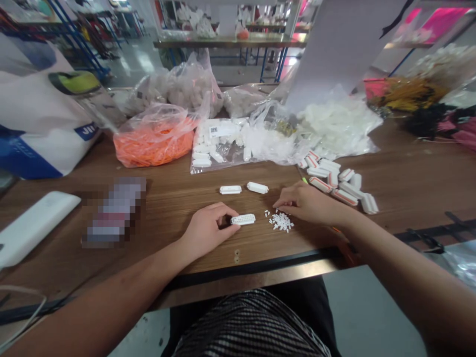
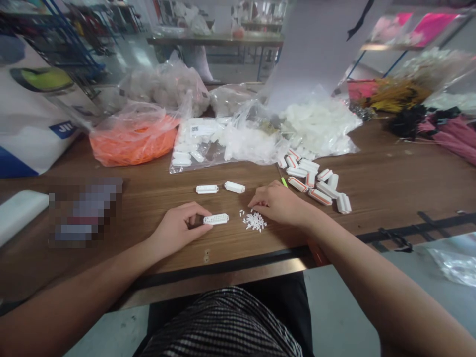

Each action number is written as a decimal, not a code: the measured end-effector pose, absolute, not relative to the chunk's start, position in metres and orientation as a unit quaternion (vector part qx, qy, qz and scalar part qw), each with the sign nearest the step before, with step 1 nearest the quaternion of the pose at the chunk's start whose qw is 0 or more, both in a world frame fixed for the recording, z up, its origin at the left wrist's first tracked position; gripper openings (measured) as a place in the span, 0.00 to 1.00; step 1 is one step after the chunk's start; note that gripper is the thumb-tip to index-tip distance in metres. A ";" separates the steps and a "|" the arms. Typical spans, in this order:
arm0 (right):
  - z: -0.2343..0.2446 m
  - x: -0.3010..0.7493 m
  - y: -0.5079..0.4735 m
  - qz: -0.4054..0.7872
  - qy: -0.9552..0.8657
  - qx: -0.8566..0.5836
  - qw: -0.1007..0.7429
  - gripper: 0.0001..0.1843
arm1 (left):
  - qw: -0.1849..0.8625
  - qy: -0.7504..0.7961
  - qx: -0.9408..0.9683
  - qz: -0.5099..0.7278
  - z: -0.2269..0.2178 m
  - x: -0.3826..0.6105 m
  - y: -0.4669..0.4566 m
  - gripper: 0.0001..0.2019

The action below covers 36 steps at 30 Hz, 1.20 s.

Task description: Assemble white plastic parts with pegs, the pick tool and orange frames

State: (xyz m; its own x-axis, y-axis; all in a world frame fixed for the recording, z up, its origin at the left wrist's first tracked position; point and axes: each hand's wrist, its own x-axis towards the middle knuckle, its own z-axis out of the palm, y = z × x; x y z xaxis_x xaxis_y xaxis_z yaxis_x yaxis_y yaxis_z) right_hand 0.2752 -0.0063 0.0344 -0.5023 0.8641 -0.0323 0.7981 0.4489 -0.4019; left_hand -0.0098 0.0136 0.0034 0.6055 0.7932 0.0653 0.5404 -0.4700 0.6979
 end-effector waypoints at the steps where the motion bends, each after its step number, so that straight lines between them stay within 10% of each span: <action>1: 0.035 0.275 -0.003 0.187 -0.853 -0.481 0.079 0.12 | 0.326 0.400 0.834 0.194 0.004 -0.010 0.014 0.07; 10: 0.034 0.282 0.007 0.241 -0.806 -0.539 0.045 0.09 | 0.338 0.404 0.827 0.197 0.005 -0.009 0.013 0.06; 18: 0.040 0.238 -0.013 0.344 -0.731 -0.547 0.219 0.09 | 0.336 0.401 0.826 0.211 0.002 -0.007 0.011 0.05; 36: 0.035 0.189 -0.013 0.119 -0.884 -0.427 0.148 0.13 | 0.328 0.405 0.826 0.216 0.005 -0.004 0.009 0.04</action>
